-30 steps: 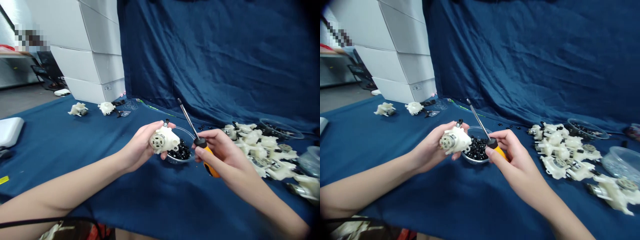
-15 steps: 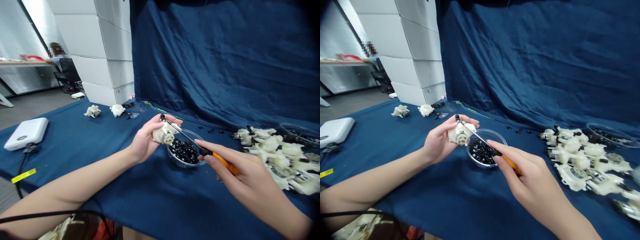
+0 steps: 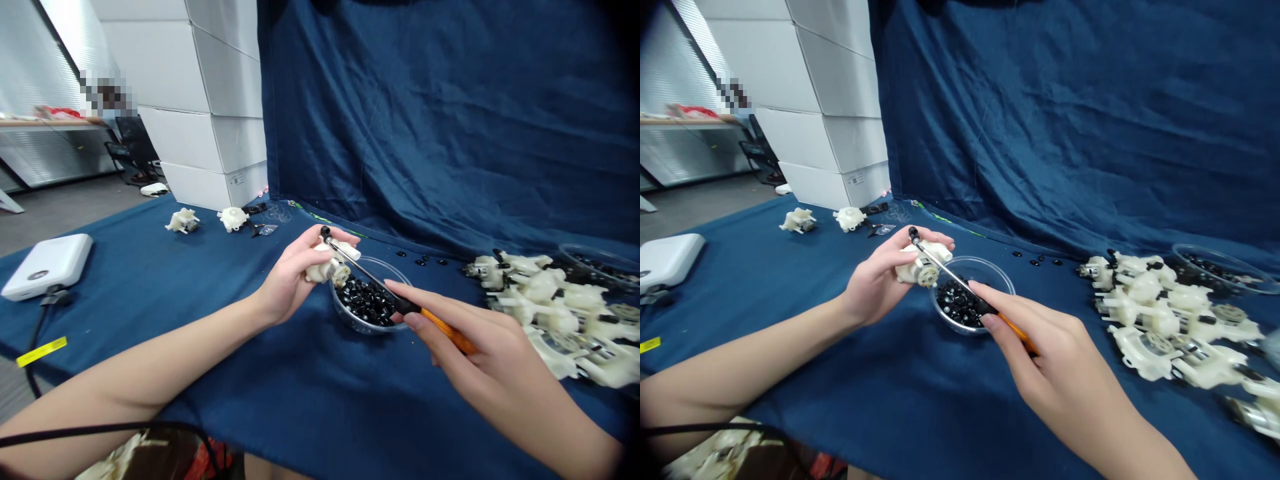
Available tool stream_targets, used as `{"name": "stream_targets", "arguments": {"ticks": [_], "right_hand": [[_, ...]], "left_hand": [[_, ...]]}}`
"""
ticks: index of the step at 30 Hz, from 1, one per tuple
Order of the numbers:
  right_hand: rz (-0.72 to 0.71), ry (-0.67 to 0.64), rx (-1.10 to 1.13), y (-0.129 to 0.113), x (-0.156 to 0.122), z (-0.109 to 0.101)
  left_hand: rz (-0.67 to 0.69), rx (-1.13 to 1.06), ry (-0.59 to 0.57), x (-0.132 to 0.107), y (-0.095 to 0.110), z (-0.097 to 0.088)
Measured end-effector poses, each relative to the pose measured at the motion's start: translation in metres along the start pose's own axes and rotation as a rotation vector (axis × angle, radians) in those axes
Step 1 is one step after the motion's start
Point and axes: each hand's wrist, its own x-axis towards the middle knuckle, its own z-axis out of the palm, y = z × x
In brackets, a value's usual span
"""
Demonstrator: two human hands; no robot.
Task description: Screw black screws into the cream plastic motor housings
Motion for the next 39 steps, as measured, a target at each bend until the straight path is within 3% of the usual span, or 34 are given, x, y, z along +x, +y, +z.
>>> {"name": "stream_targets", "arguments": {"ticks": [6,8,13,15,18,25,30,33,39], "right_hand": [[0.124,-0.042,0.129,-0.002,-0.001,0.000],[0.202,-0.070,0.189,-0.001,-0.001,-0.002],[0.511,-0.338,0.665,-0.001,0.005,-0.012],[0.530,-0.350,0.683,0.000,0.006,-0.014],[0.394,-0.241,0.448,0.000,0.005,-0.010],[-0.161,0.035,-0.290,0.003,-0.008,0.003],[-0.258,0.066,-0.645,0.007,-0.013,0.006],[-0.258,0.072,-0.657,0.008,-0.013,0.007],[-0.118,-0.022,-0.176,0.009,-0.004,0.001]], "left_hand": [[0.058,0.094,0.001,0.001,0.000,-0.001],[0.121,0.223,-0.003,0.001,-0.001,-0.003],[0.241,0.598,-0.061,-0.001,-0.008,-0.010],[0.241,0.616,-0.071,-0.002,-0.011,-0.011],[0.256,0.609,-0.063,-0.003,-0.016,-0.013],[0.256,0.609,-0.046,-0.004,-0.019,-0.012],[0.234,0.604,-0.057,-0.003,-0.017,-0.011],[0.224,0.592,-0.056,-0.003,-0.016,-0.010],[0.230,0.632,-0.074,-0.003,-0.017,-0.011]]}}
